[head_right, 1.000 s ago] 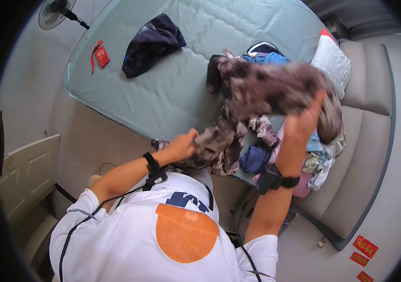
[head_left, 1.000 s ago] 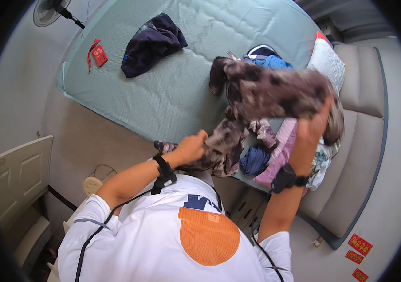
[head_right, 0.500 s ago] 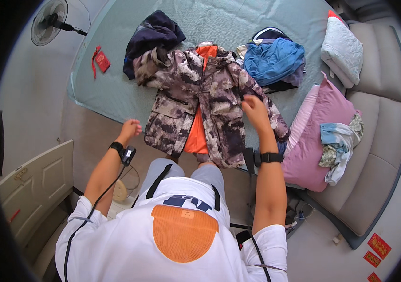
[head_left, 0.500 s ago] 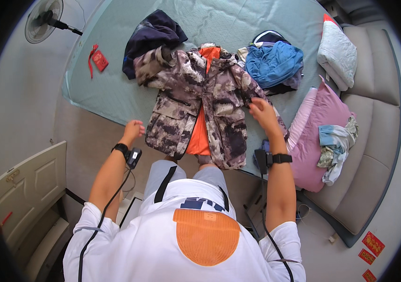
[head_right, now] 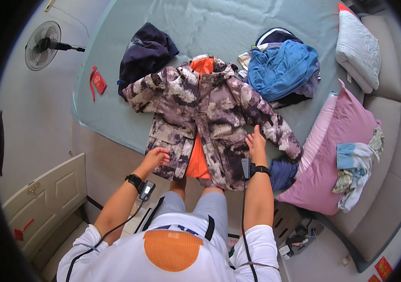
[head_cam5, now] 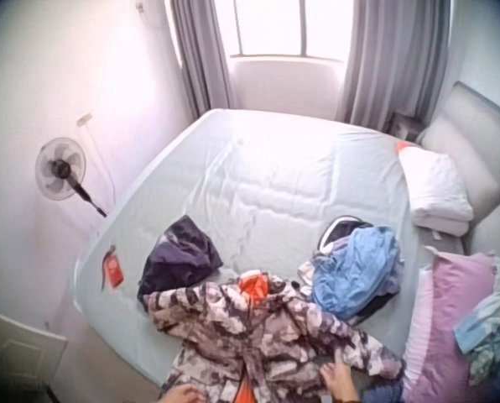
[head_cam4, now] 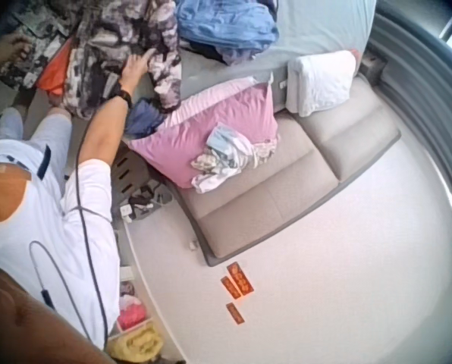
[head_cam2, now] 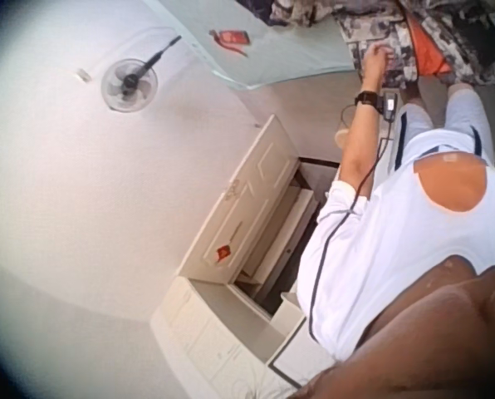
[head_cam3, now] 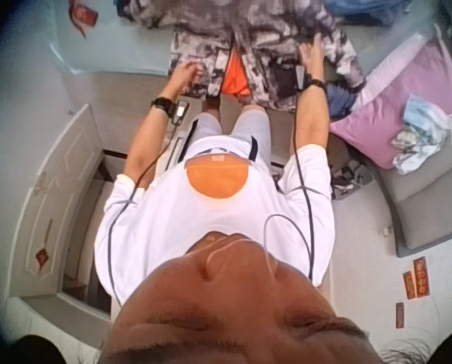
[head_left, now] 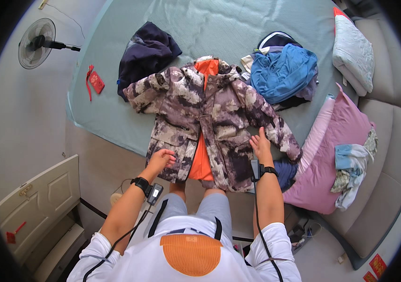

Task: The person organizes clothes by hanging a black t-shirt in a closet and then selecting several items of clothing from the bed to place inside the closet, including a jacket.

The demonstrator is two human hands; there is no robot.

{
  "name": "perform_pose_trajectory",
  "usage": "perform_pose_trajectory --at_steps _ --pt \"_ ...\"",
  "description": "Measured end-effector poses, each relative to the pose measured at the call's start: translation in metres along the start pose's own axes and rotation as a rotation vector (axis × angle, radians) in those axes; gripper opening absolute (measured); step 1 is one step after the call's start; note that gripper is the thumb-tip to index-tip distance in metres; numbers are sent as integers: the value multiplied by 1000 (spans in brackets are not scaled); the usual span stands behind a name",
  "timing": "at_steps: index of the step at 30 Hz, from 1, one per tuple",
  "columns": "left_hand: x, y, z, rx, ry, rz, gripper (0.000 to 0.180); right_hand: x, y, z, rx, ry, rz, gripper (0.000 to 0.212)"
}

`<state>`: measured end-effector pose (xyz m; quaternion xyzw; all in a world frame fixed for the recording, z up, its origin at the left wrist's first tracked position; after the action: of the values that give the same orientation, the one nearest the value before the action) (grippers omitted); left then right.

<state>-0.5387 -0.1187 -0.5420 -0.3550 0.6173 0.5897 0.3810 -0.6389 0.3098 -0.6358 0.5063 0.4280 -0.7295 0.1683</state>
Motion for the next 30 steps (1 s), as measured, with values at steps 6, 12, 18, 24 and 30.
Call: perform_pose_trajectory --at_steps 6,12,18,24,30 --pt "38 68 30 -3 16 69 20 88 -32 35 598 -95 118 80" --pt "57 107 50 10 -9 123 18 65 -100 20 527 233 -278 28" --pt "58 181 54 77 98 339 34 -94 -180 69 193 98 -880 35" --pt "1 320 104 456 169 886 67 -195 -175 60 162 16 -901 31" --pt "-27 332 134 711 -67 957 87 -337 -149 77 -347 -54 -1078 22"
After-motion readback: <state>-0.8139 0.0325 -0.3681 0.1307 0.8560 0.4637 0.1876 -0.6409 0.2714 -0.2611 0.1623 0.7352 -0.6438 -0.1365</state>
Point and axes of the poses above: each hand's wrist, its own x-axis towards the middle knuckle, its own z-axis out of the palm, y = z × x, the point moved 10 cm from there along x, towards the middle knuckle, and after that the axes turned 3 degrees about x, right-handed, at the moved point
